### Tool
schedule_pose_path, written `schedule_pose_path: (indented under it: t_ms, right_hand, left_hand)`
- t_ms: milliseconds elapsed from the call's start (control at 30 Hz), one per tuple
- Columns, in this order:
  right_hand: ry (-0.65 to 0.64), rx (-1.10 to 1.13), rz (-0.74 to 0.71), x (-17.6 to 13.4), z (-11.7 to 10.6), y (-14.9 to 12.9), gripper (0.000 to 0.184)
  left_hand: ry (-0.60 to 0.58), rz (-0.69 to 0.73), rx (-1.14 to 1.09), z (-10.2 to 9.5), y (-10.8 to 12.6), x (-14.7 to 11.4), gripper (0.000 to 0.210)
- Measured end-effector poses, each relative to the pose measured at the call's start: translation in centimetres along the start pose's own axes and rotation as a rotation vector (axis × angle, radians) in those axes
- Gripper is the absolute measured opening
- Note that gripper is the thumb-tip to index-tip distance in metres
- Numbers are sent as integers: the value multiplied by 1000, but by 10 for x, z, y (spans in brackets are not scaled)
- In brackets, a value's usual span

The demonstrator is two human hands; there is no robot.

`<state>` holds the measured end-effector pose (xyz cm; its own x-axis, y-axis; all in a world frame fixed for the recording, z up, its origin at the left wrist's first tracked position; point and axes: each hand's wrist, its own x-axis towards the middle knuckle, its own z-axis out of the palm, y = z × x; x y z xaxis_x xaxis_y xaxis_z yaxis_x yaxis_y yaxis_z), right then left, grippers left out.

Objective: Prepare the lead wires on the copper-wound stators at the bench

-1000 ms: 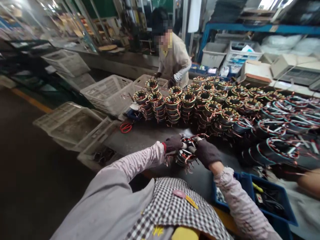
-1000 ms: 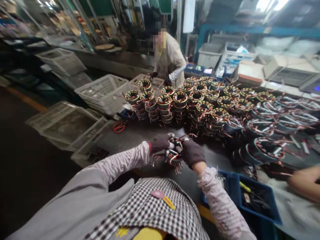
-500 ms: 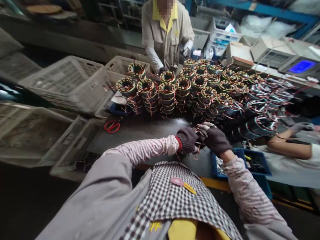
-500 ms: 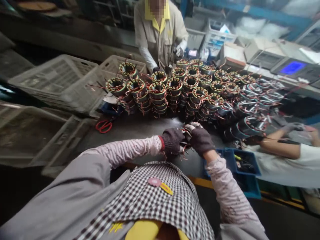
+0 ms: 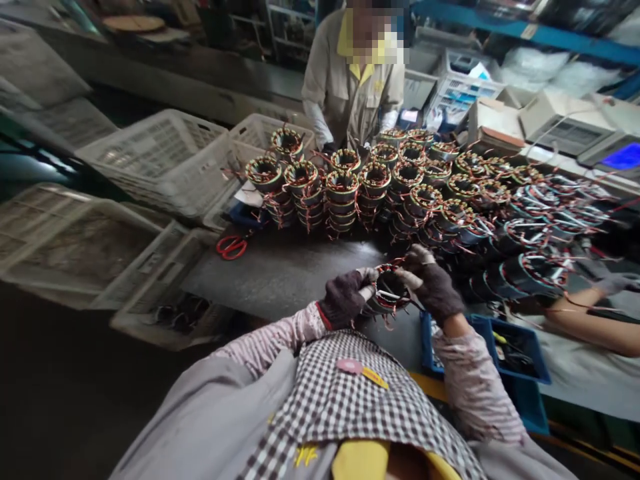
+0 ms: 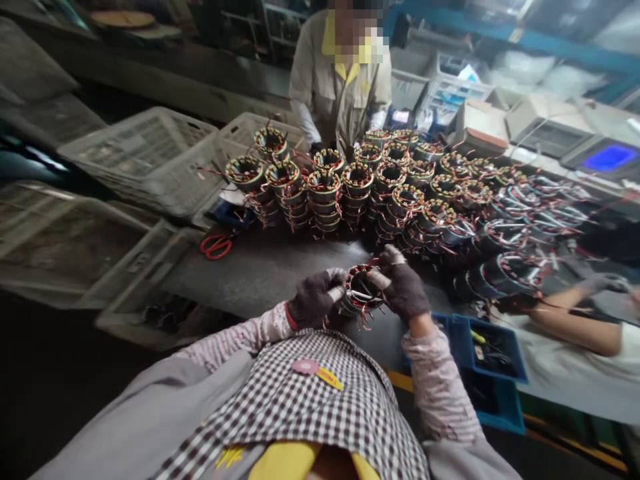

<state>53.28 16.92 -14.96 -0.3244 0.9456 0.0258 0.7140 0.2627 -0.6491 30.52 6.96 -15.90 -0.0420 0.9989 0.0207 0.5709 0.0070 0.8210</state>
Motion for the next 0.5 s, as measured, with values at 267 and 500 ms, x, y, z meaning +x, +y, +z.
schedule_pose_path:
  t_ms: [267, 500]
  right_hand:
    - [-147, -459, -67, -2, -11, -32, 35]
    - [-176, -596, -122, -1, 11, -47, 30]
  left_hand:
    - [-80, 64, 134, 17, 22, -1, 65]
    - [48, -105, -58, 22, 7, 2, 20]
